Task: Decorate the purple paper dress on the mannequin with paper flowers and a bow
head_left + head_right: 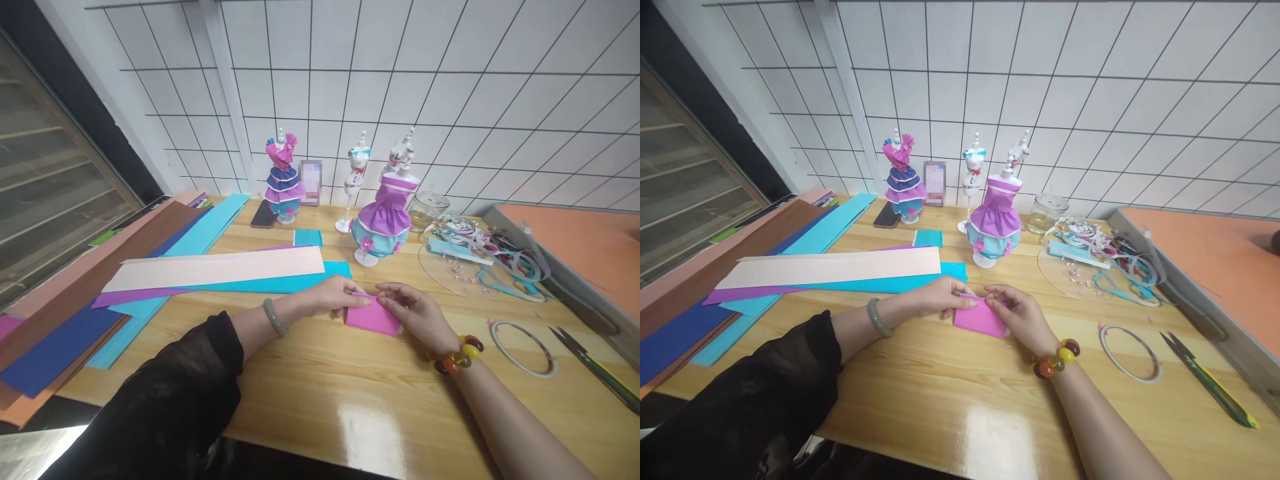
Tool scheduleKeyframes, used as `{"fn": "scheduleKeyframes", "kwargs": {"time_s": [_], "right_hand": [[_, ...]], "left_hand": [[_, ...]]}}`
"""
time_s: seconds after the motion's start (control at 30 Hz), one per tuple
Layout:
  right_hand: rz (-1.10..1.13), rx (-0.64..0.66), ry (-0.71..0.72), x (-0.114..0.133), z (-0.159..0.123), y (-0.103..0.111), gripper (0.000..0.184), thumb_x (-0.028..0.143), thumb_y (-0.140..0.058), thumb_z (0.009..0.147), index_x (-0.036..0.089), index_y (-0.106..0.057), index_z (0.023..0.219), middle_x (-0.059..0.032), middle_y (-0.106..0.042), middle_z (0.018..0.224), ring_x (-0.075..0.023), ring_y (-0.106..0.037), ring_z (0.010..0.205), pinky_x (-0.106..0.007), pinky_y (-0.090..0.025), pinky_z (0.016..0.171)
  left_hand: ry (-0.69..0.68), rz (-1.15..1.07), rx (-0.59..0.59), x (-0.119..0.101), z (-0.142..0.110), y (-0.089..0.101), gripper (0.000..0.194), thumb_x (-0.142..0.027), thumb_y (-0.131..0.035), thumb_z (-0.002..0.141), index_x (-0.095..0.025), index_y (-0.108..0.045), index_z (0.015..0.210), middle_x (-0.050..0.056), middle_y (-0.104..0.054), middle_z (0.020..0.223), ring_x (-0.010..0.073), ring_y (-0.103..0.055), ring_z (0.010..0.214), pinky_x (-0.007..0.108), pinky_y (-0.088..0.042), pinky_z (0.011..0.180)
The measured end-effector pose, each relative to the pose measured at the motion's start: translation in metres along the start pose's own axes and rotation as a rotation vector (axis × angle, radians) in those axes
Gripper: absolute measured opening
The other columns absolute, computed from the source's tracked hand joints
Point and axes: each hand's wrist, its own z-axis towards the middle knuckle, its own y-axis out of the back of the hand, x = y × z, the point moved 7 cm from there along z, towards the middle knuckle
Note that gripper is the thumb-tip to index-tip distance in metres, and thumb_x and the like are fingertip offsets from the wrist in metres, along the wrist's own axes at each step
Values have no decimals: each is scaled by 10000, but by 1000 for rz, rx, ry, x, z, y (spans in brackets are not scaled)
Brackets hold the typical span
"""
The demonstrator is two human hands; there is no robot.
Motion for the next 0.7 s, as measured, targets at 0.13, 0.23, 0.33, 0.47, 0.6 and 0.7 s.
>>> {"fn": "scheduleKeyframes", "kwargs": {"time_s": [0.13, 0.23, 0.33, 0.47, 0.6, 0.7], "right_hand": [[-25, 9, 10, 5, -2, -4, 346, 435, -646, 730, 205, -664, 988, -64, -696, 868, -192, -637, 793, -337, -518, 731], [5, 17, -3, 3, -2, -6, 357, 440, -663, 713, 207, -670, 983, -63, -698, 874, -188, -638, 801, -326, -513, 735], [116, -10, -51, -5, 0, -4, 386, 431, -680, 704, 202, -654, 1013, -70, -694, 918, -192, -633, 849, -319, -499, 760], [354, -99, -168, -16, 2, 4, 448, 453, -668, 713, 216, -604, 1088, -52, -691, 922, -184, -641, 810, -298, -506, 697], [459, -35, -267, -14, 2, -2, 484, 420, -693, 699, 227, -565, 1124, -19, -696, 853, -155, -647, 727, -264, -509, 649], [435, -31, -254, -8, 0, -5, 534, 357, -728, 672, 233, -532, 1153, 10, -686, 776, -131, -635, 656, -245, -507, 615]], "left_hand": [[24, 44, 6, 7, 2, -3, 441, -549, -586, 705, -136, -641, 847, -9, -534, 518, 66, -458, 390, 183, -299, 368], [20, 72, -35, 13, 5, -2, 405, -538, -589, 705, -138, -619, 767, -10, -523, 481, 82, -476, 380, 182, -285, 348], [28, -25, -66, 17, 7, -1, 374, -511, -607, 698, -139, -574, 703, -17, -511, 470, 84, -478, 367, 183, -301, 345], [1, -244, -129, 16, 10, 3, 332, -453, -632, 694, -135, -542, 720, -28, -509, 485, 63, -450, 354, 180, -333, 355], [-20, -306, -197, 20, 12, 6, 318, -430, -633, 700, -131, -546, 764, -27, -520, 516, 69, -467, 363, 184, -356, 354], [-16, -273, -218, 25, 14, 6, 328, -438, -625, 708, -130, -557, 796, -25, -529, 526, 70, -477, 365, 182, -359, 357]]}}
